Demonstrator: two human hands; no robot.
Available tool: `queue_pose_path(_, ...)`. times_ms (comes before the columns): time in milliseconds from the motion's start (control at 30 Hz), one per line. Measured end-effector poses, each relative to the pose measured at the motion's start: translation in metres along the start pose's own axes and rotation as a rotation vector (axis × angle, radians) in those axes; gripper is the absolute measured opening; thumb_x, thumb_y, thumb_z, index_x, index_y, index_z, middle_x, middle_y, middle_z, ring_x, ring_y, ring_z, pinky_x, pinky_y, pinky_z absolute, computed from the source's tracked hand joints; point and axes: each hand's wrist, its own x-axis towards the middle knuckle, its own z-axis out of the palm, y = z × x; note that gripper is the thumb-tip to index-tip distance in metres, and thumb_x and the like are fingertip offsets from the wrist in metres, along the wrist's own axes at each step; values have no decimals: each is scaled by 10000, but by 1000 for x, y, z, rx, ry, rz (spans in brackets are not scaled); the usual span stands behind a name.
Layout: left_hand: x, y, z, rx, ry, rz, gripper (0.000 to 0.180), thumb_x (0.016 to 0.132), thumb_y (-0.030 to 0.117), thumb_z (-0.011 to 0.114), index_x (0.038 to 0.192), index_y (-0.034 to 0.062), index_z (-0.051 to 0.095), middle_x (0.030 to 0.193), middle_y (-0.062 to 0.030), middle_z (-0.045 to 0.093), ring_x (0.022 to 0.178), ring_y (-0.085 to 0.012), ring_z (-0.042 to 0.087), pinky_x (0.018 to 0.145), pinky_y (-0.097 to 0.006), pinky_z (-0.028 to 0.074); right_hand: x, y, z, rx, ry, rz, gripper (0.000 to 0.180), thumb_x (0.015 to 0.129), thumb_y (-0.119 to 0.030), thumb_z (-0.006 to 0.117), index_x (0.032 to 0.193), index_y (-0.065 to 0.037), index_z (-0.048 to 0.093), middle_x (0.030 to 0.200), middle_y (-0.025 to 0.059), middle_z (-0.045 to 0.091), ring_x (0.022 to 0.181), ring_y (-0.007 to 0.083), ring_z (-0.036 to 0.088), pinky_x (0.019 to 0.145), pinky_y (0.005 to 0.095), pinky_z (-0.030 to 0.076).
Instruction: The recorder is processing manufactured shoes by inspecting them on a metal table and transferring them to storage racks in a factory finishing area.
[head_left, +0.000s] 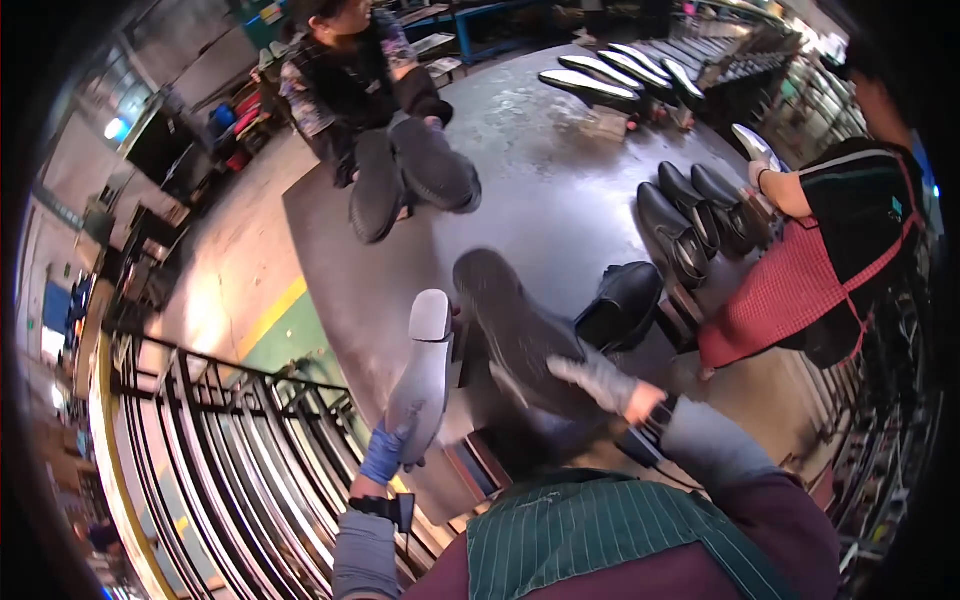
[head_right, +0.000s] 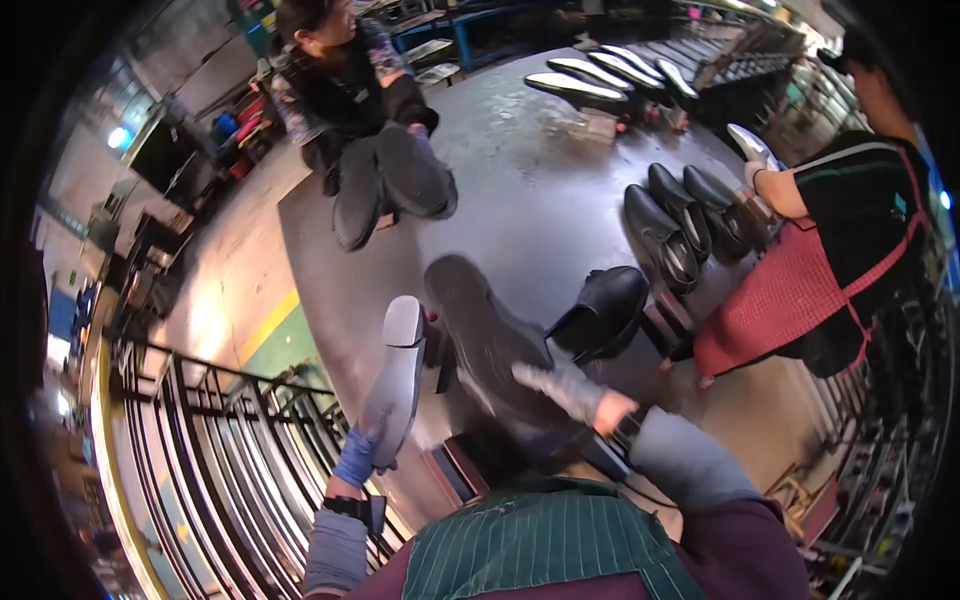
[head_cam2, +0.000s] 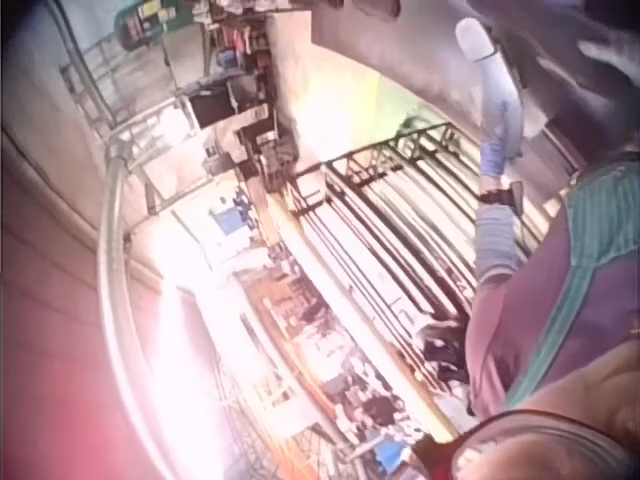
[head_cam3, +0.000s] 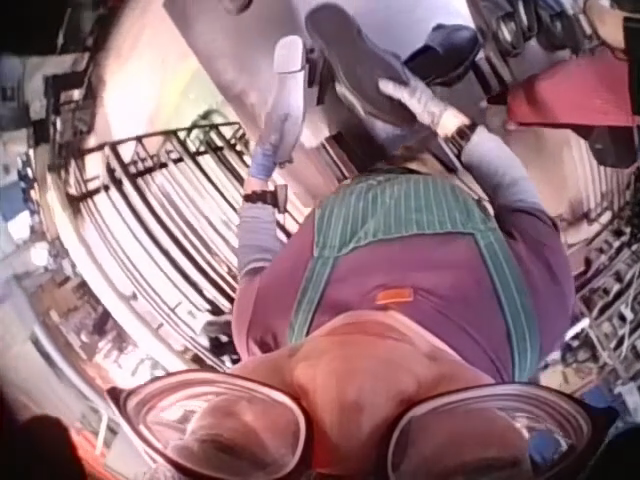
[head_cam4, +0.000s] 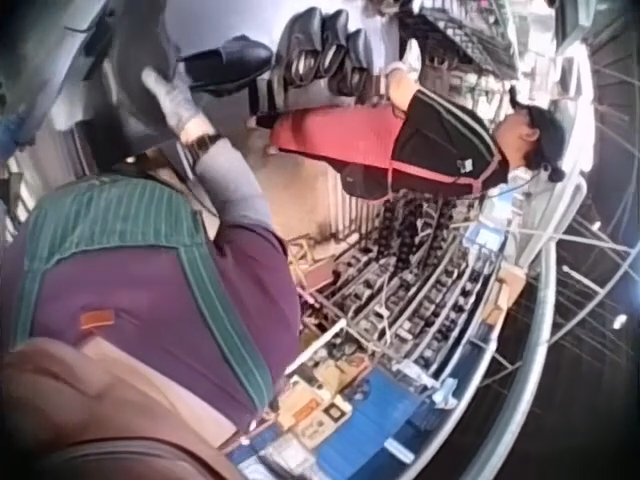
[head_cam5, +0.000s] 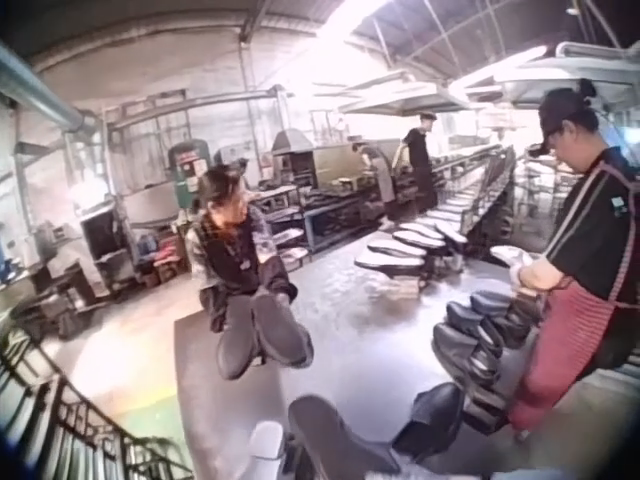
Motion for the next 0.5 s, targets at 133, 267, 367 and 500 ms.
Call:
queue_pose_path(133,112,2,-89,874,-259,753,632,784,394,719,1263,58,481,982,-136,627,687,-206,657,461,-309,527,-66,4,-22,-277,-134,91,684,841,-233,714,1408,-58,375,1362,70,491,1247,169,432,1072,332,329)
queue_pose_path(267,183,113,30,309,-384,-95,565,832,356,671,1266,35,505,1027,-76,636,877,-165,631,693,-300,546,-93,5,-49,-286,-61,217,682,816,-240,740,1387,-57,416,1330,74,527,1221,160,460,1060,326,344)
queue_pose_path(367,260,117,79,199,-390,198,652,864,375,640,1371,49,391,1096,-134,594,864,-192,637,656,-308,549,-83,8,-52,-243,-103,328,680,798,-195,759,1372,-30,434,1322,66,538,1215,160,473,1055,325,362)
queue_pose_path(500,319,106,96,-342,-494,140,886,828,593,596,1430,23,284,1346,-187,458,1195,-293,506,998,-409,444,-91,-4,-32,-549,84,253,594,788,-348,757,1248,-31,556,1133,101,655,1069,176,594,948,327,447)
